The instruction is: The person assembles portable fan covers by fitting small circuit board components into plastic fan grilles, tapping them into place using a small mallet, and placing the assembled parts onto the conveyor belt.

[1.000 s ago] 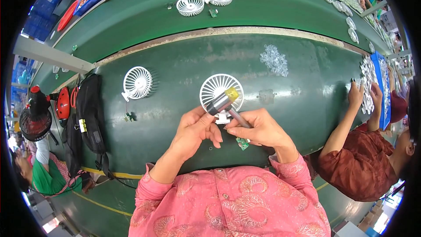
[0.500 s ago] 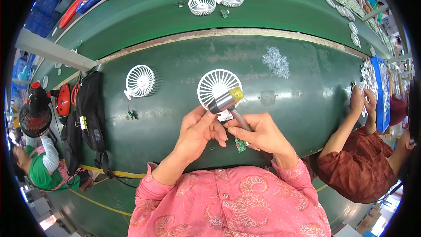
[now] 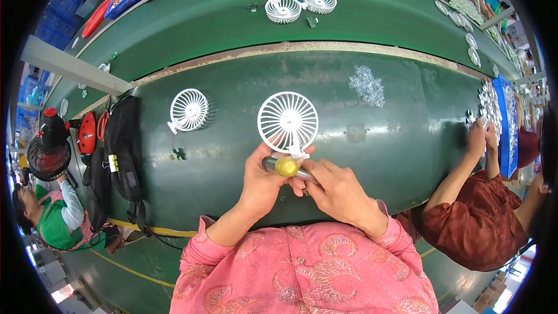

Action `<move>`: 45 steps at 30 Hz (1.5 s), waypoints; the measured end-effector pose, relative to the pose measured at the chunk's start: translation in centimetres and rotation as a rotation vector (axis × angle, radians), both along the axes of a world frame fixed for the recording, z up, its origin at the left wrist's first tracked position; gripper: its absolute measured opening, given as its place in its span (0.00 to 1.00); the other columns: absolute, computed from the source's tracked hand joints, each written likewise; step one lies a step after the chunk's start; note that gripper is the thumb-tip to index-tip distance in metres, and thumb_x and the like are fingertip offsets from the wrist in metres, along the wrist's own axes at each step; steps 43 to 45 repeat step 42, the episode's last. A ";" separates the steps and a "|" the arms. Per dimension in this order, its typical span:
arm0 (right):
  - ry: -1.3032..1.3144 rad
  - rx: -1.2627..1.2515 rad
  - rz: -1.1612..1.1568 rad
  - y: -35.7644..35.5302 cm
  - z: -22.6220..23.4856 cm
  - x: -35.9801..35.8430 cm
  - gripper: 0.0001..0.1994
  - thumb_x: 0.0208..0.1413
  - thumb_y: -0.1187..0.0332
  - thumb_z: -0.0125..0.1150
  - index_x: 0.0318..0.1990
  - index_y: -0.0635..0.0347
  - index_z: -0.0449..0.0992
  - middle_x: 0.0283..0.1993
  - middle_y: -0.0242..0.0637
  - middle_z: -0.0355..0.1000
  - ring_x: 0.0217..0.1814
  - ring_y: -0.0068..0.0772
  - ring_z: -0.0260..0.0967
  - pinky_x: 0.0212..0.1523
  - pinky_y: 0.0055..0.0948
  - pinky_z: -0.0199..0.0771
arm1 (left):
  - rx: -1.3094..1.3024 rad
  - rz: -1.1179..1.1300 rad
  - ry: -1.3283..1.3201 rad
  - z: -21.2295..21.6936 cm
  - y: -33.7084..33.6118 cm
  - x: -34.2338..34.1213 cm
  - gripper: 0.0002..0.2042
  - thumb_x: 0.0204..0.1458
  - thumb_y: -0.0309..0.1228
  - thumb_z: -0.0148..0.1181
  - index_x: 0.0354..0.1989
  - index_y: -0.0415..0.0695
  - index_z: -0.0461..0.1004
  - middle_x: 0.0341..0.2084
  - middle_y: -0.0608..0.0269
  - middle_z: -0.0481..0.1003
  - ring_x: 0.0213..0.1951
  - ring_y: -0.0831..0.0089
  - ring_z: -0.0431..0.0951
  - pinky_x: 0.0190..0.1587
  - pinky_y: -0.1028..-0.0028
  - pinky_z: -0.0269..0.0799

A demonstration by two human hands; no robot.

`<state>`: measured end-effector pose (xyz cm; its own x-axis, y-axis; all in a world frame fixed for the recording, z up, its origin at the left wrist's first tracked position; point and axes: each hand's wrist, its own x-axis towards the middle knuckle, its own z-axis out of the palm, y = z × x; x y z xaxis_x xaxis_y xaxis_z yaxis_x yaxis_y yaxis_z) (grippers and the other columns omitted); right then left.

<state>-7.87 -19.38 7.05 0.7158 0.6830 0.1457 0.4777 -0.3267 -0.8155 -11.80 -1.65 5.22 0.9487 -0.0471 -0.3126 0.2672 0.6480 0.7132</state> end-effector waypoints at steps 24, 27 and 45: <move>-0.450 0.109 -0.095 1.0 -0.6 -0.8 0.25 0.37 0.80 0.64 0.50 0.71 0.74 0.35 0.37 0.68 0.26 0.33 0.73 0.21 0.30 0.73 | 0.613 -0.008 -0.358 0.3 0.3 -2.5 0.49 0.50 0.19 0.62 0.72 0.39 0.29 0.33 0.61 0.77 0.31 0.81 0.75 0.38 0.79 0.72; -0.458 0.123 -0.081 1.1 -0.6 -0.9 0.25 0.37 0.80 0.64 0.49 0.72 0.74 0.35 0.38 0.68 0.25 0.33 0.73 0.20 0.30 0.72 | 0.646 -0.026 -0.343 0.0 0.6 -2.8 0.48 0.51 0.20 0.62 0.72 0.39 0.31 0.33 0.61 0.78 0.32 0.81 0.76 0.38 0.78 0.72; -0.594 0.146 -0.086 1.1 -0.8 -0.3 0.19 0.38 0.81 0.62 0.43 0.70 0.74 0.35 0.40 0.70 0.24 0.35 0.73 0.19 0.30 0.72 | 0.723 0.075 -0.362 -0.7 0.2 -2.5 0.31 0.60 0.28 0.56 0.68 0.35 0.49 0.29 0.57 0.80 0.32 0.73 0.81 0.37 0.74 0.75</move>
